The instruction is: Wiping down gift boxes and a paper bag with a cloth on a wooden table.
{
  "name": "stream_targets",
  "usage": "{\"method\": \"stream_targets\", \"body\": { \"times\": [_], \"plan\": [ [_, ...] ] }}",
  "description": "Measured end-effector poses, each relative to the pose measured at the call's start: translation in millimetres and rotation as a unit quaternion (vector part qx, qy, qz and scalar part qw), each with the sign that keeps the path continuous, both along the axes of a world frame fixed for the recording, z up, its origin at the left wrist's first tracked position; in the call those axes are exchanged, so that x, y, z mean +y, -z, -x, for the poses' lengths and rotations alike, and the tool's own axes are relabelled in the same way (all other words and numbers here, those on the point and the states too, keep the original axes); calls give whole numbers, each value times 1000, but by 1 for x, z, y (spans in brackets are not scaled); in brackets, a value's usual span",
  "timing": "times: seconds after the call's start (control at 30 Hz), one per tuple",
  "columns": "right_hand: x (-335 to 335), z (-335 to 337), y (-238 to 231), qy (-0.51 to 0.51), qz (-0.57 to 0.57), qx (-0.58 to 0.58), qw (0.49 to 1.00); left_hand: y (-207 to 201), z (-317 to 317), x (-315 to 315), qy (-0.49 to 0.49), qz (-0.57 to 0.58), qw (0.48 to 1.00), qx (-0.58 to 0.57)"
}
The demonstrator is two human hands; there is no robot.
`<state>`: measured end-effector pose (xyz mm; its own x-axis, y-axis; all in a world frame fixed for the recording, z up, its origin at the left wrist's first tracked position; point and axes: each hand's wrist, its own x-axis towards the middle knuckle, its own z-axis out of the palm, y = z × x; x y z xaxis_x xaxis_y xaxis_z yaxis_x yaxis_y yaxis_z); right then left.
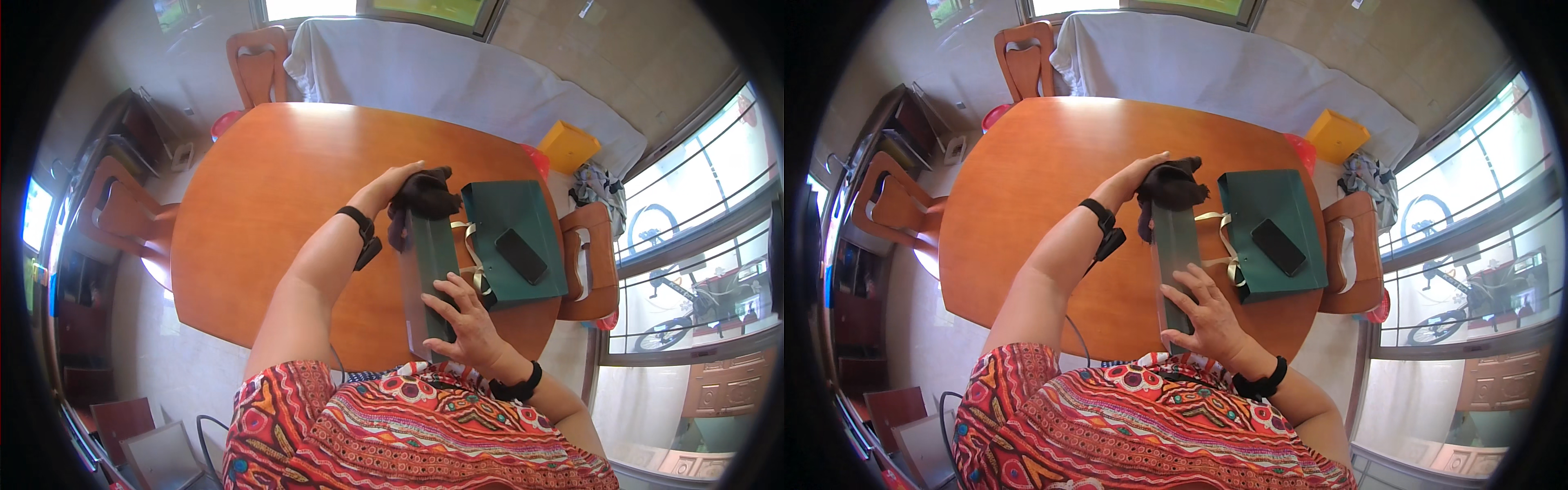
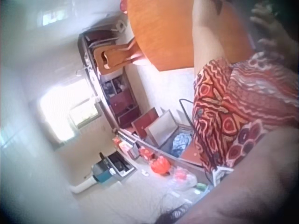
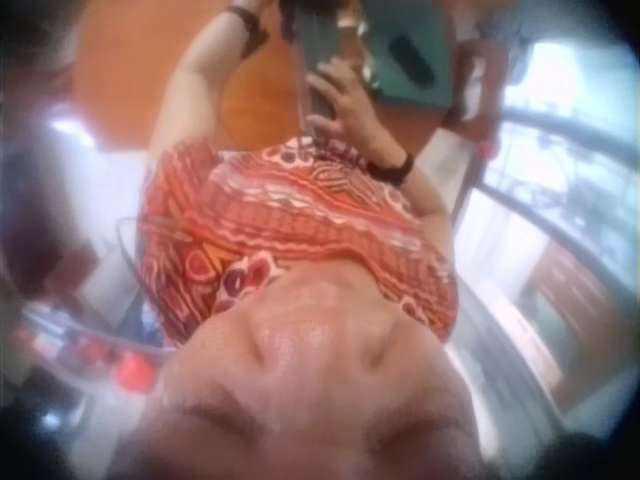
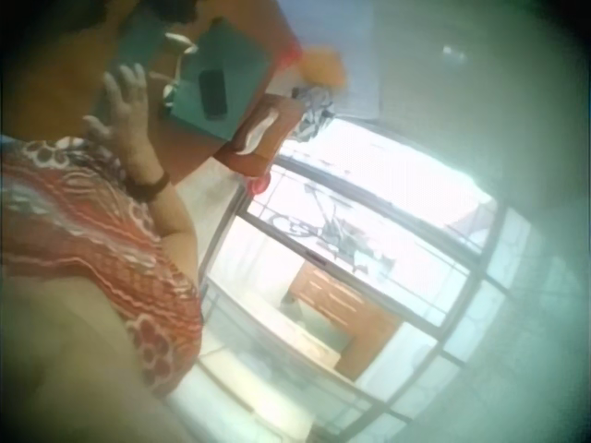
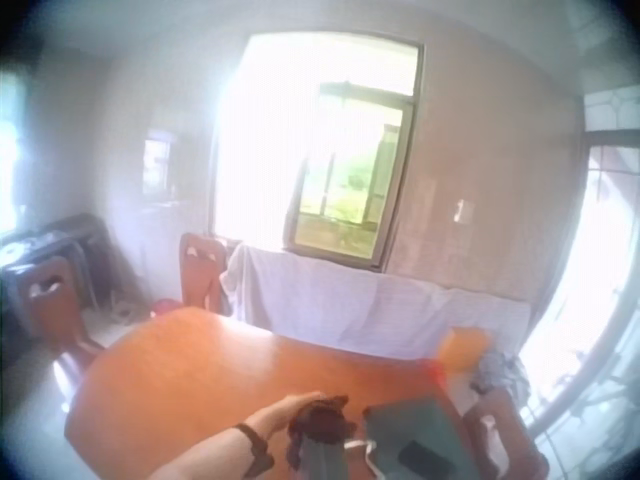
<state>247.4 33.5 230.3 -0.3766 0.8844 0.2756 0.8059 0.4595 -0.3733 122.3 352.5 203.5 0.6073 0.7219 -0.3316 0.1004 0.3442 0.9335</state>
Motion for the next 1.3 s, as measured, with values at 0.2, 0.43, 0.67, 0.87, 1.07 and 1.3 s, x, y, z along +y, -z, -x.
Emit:
{"method": "stream_targets", "body": {
  "times": [0.2, 0.43, 0.67, 0.87, 1.07, 1.3],
  "plan": [
    [5, 9, 4, 1, 9, 2, 1000, 130, 18, 17, -12, 191, 962, -193],
    [-19, 43, 6, -64, 20, 11, 998, 198, 75, -22, -13, -331, 912, 242],
    [-55, 81, -14, -54, 30, 41, 997, 59, 117, -190, -84, -584, 795, 145],
    [-45, 87, 6, 4, 10, 104, 994, 95, 106, -261, -99, -622, 761, -155],
    [-36, 109, 10, -36, -12, 205, 978, 81, 151, -328, -40, -406, 902, -143],
    [-32, 115, 11, -128, 22, 294, 947, 45, 159, -405, -74, -371, 926, -10]
  ]
}}
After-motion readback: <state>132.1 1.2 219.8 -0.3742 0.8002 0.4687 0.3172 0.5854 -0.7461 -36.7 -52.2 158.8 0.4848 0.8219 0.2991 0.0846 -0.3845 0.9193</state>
